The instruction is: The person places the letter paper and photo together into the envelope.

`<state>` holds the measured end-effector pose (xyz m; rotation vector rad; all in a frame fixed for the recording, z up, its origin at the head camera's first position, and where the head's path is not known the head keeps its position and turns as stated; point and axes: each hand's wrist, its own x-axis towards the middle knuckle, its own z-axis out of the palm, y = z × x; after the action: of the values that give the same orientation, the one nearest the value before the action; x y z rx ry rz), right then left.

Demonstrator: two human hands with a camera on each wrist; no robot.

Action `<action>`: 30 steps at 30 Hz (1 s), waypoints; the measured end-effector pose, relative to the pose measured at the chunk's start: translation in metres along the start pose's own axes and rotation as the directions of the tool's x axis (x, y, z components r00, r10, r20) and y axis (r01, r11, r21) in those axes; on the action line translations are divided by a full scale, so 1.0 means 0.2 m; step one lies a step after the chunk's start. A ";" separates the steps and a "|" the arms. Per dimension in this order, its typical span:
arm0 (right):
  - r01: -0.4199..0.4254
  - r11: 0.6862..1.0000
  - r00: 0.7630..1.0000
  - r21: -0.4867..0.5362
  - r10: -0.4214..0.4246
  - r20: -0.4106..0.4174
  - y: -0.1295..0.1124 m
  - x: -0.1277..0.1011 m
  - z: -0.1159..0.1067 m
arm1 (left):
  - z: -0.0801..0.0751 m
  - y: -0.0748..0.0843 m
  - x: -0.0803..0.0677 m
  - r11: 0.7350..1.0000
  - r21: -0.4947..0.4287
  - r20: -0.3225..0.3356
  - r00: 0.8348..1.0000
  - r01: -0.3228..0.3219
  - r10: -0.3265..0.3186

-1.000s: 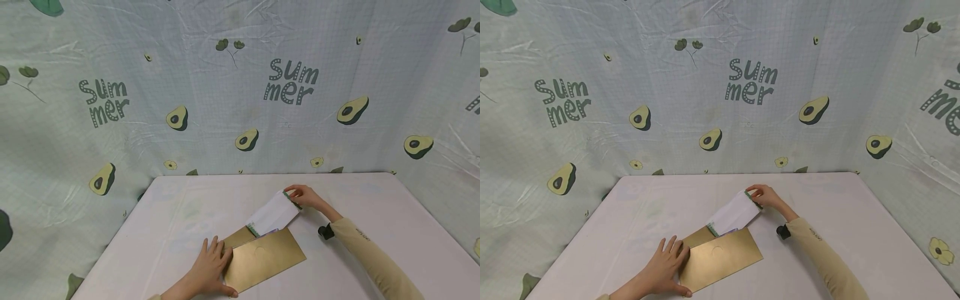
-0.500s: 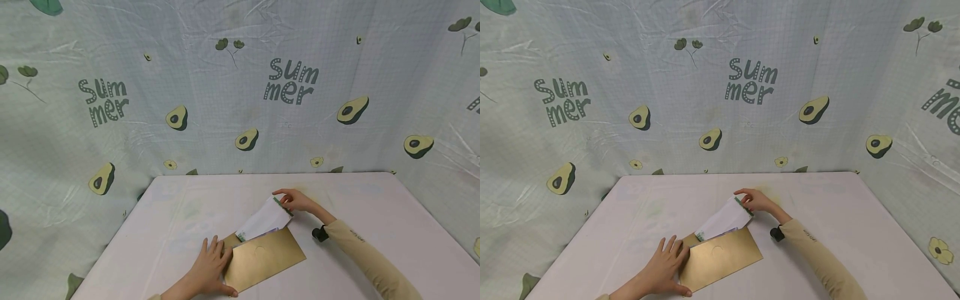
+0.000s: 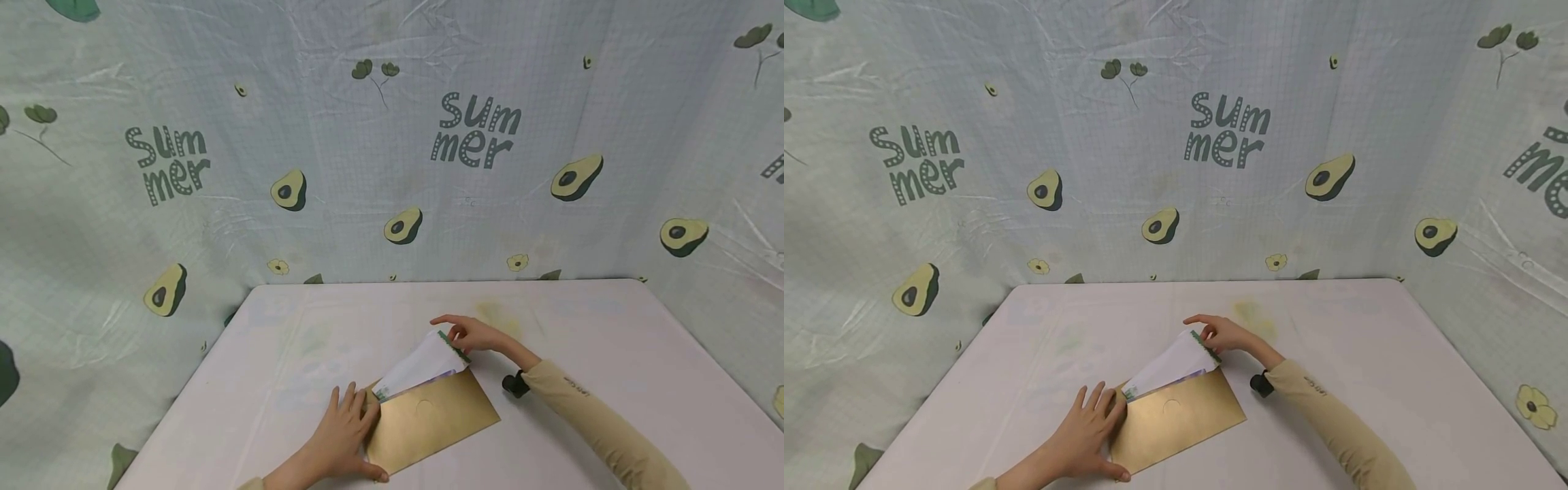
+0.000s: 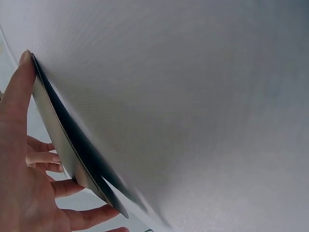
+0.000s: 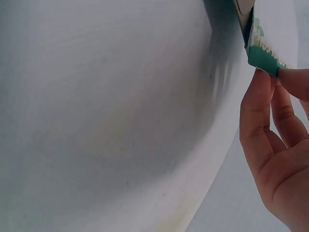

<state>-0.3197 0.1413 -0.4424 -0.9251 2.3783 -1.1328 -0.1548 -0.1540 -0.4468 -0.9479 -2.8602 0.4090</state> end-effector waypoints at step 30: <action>-0.032 0.998 0.999 0.045 0.031 0.008 -0.05 0.02 0.07 | 0.01 0.01 -0.01 1.000 0.008 -0.028 1.000 -0.005 0.005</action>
<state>-0.3103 0.1265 -0.4425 -0.8724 2.3428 -1.1645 -0.1527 -0.1544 -0.4499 -0.9523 -2.8293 0.4030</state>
